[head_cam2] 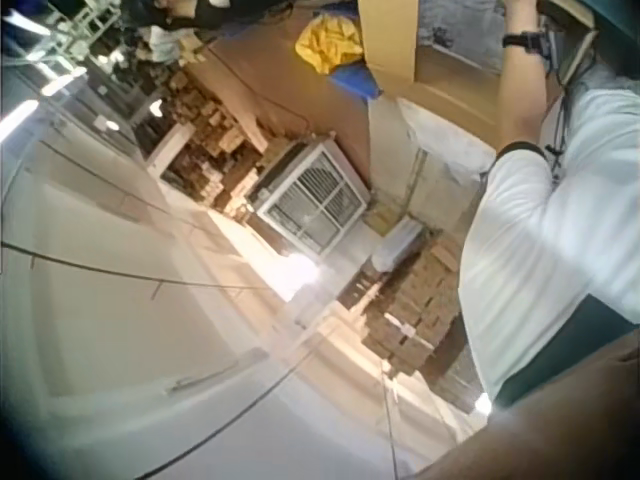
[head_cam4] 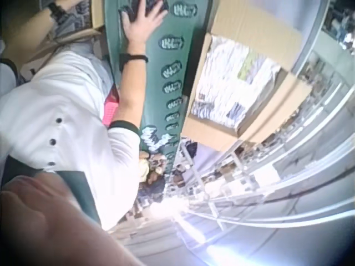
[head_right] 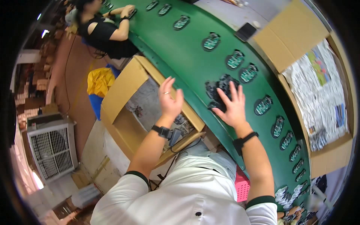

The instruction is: The person assembles small electronic devices on a green workbench. They pick up white plastic casings and black internal components, fit them together, and place the assembled units on the table. The person also handles small plastic bags containing parts and places them into a cardboard box.

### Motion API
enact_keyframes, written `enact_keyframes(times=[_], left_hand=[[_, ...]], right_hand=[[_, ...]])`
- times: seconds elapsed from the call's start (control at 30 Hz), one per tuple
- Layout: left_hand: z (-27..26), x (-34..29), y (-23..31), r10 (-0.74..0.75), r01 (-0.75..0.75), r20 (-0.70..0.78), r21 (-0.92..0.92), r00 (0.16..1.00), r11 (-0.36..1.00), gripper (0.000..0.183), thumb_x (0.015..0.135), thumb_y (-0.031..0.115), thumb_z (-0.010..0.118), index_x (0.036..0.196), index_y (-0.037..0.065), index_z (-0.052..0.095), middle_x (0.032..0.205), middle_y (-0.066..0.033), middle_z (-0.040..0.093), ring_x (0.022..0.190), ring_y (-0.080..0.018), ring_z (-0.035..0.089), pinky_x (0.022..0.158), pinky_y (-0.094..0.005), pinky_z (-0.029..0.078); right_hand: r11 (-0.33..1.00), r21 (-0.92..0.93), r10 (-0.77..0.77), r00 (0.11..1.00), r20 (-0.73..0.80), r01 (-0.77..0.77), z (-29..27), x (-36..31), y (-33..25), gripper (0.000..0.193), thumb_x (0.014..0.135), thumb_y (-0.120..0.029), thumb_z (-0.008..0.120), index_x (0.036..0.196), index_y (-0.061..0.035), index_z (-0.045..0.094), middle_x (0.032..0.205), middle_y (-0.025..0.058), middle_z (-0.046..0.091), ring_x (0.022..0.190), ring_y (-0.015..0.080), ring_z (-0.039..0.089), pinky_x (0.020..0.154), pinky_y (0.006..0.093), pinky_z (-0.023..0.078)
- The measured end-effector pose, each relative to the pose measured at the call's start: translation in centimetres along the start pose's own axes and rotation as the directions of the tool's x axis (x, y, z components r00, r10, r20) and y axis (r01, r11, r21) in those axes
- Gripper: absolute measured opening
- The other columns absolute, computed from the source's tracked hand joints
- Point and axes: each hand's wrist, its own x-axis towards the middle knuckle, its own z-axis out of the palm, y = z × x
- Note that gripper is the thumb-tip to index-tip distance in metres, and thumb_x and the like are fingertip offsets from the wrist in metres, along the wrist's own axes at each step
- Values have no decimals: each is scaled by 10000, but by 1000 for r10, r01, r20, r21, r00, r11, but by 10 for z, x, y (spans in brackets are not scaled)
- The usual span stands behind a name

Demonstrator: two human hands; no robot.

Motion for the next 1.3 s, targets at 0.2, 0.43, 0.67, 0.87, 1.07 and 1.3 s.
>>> enact_keyframes(times=[0.2, 0.43, 0.67, 0.87, 1.07, 1.3], left_hand=[[-51, -88, -145, -718, 712, -68, 223, 693, 666, 690, 824, 425, 739, 1360, 32, 552, 1320, -214, 583, 1298, -423, 474, 1105, -492, 373], [25, -43, -190, -918, 804, 106, 452, 382, 387, 931, 846, 553, 677, 1590, 207, 239, 1627, -274, 165, 1474, -490, 204, 1131, -539, 367], [73, -26, -234, -959, 916, -89, 333, 269, 225, 517, 1069, 326, 355, 1569, 339, 225, 1646, -173, 162, 1449, -419, 277, 1040, -624, 397], [60, -29, -240, -932, 686, 30, 669, 361, 288, 557, 1034, 482, 382, 1562, 325, 298, 1641, -154, 223, 1472, -431, 245, 1102, -611, 352], [19, -37, -241, -918, 879, 230, 286, 323, 381, 790, 847, 341, 653, 1511, 15, 375, 1487, -250, 463, 1389, -371, 430, 1114, -466, 397], [-90, -61, -96, -673, 643, 365, -735, 643, 216, 541, 764, 23, 522, 1305, 13, 497, 1220, -125, 582, 1152, -251, 595, 1004, -399, 499]], right_hand=[[969, 37, 247, 964, -96, -244, -16, -74, -14, 543, 841, -91, 693, 1366, -52, 562, 1543, 246, 364, 1411, 436, 360, 1157, 494, 313], [878, -151, 476, 857, 198, -453, -43, -200, -4, 610, 810, -74, 665, 1394, -31, 493, 1554, 274, 320, 1412, 473, 339, 1163, 500, 318], [730, -158, 681, 692, 239, -665, -45, -221, -15, 651, 790, -87, 660, 1411, -26, 473, 1535, 289, 332, 1398, 478, 355, 1165, 483, 334], [821, -58, 568, 804, 175, -568, -37, -170, -39, 620, 794, -84, 675, 1386, -34, 498, 1515, 296, 352, 1369, 476, 398, 1132, 493, 378], [904, 108, 427, 892, -146, -414, -17, -70, -19, 536, 863, -177, 732, 1358, -81, 548, 1497, 217, 437, 1338, 415, 461, 1096, 470, 412], [850, 56, 513, 848, 131, -523, -7, -22, 32, 575, 799, -196, 755, 1344, -125, 585, 1445, 151, 511, 1252, 370, 526, 1076, 429, 449]])
